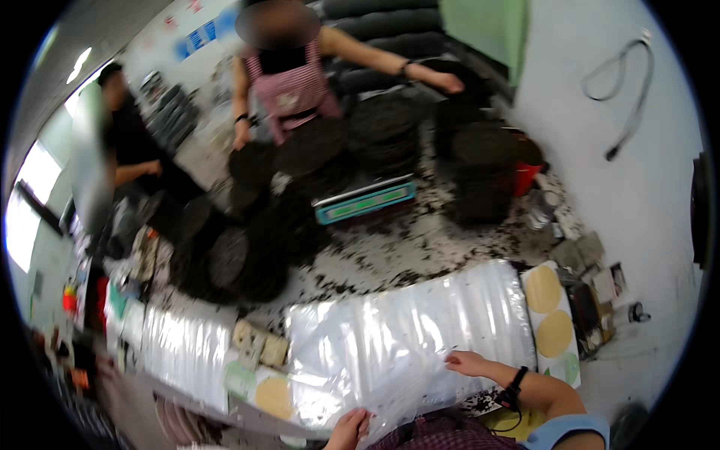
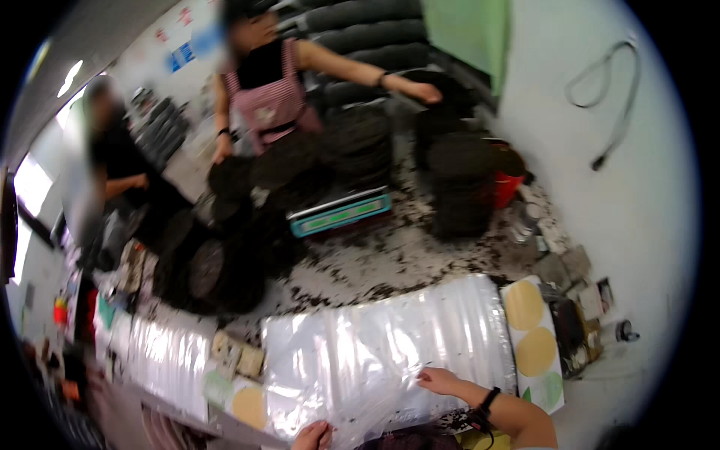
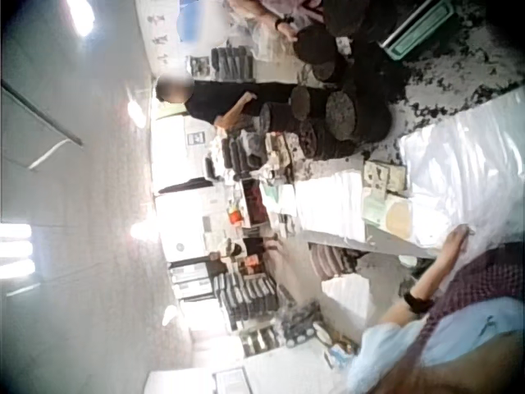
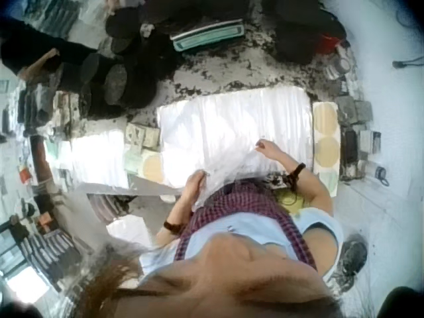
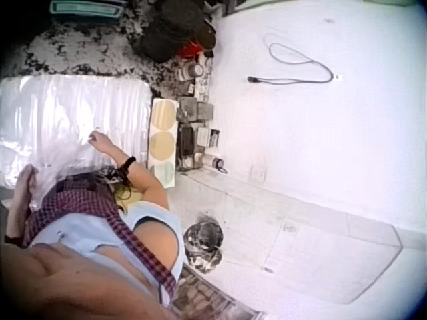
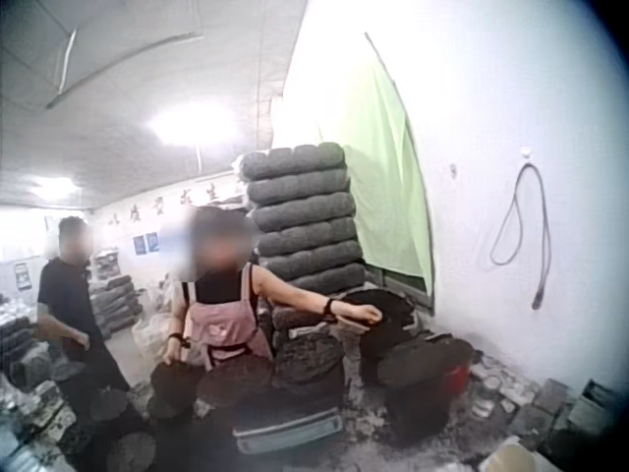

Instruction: The person is packing round tea cakes into plastic bags, sealing the bags by hand, and applying circular green labels to the top of each package.

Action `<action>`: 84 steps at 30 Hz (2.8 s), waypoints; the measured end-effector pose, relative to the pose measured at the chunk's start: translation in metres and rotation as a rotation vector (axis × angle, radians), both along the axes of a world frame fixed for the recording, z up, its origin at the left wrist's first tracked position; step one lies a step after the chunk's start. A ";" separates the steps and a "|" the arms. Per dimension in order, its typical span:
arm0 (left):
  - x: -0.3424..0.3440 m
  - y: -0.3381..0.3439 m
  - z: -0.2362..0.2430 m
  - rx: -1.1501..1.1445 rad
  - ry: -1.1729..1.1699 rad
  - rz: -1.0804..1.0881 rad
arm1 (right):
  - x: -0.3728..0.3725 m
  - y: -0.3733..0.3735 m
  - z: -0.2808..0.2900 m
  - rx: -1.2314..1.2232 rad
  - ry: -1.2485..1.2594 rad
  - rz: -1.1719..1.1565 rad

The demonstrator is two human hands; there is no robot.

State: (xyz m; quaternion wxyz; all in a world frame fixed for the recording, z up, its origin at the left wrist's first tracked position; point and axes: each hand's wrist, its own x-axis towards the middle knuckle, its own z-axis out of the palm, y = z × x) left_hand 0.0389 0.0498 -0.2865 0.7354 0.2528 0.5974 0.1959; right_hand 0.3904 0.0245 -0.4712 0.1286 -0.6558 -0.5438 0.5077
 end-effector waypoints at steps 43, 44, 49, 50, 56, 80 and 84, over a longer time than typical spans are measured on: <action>-0.326 -0.002 -0.011 0.451 0.275 0.553 | -0.495 0.411 0.189 0.834 0.426 -0.474; -0.329 0.003 -0.007 0.403 0.150 0.523 | -0.494 0.379 0.196 0.928 0.378 -0.305; -0.350 0.032 0.028 0.045 -0.832 0.660 | -0.441 0.220 0.221 1.380 -0.068 0.864; -0.352 0.032 0.023 0.018 -0.981 0.630 | -0.431 0.187 0.220 1.498 -0.011 0.922; -0.305 -0.014 0.046 0.137 -0.364 0.625 | -0.365 0.074 0.194 1.007 0.144 0.590; -0.386 -0.216 0.102 0.322 -0.425 1.083 | -0.508 -0.010 0.284 0.406 1.091 0.027; -0.454 -0.253 0.101 0.476 0.049 1.073 | -0.549 -0.054 0.263 0.711 0.143 0.939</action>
